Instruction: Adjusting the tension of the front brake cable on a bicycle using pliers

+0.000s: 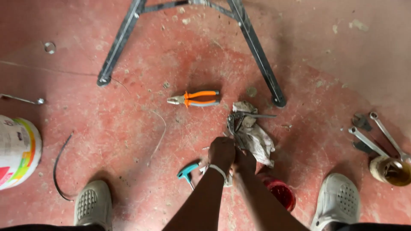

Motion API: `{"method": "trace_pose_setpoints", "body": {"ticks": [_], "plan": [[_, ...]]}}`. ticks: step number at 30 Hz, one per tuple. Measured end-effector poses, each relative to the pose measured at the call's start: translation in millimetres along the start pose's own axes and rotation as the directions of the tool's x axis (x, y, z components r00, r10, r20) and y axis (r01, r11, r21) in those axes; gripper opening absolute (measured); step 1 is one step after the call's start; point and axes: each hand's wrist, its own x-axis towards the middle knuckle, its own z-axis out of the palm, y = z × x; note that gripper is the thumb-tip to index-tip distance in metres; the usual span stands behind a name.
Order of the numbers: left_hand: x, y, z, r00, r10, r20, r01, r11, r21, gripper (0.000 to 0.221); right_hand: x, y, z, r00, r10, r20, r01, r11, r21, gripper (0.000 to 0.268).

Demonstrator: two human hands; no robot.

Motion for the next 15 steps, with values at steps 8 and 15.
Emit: {"method": "trace_pose_setpoints", "body": {"ticks": [8, 15], "plan": [[-38.9, 18.2, -25.0, 0.988, 0.052, -0.148, -0.067, 0.993, -0.100, 0.024, 1.8, 10.9, 2.5, 0.759, -0.651, 0.005, 0.634, 0.737, -0.234, 0.018], [-155.9, 114.8, -97.0, 0.961, 0.088, -0.262, -0.183, 0.912, -0.368, 0.023, -57.0, -65.3, 23.2, 0.649, -0.753, -0.108, 0.732, 0.657, -0.180, 0.036]]}}
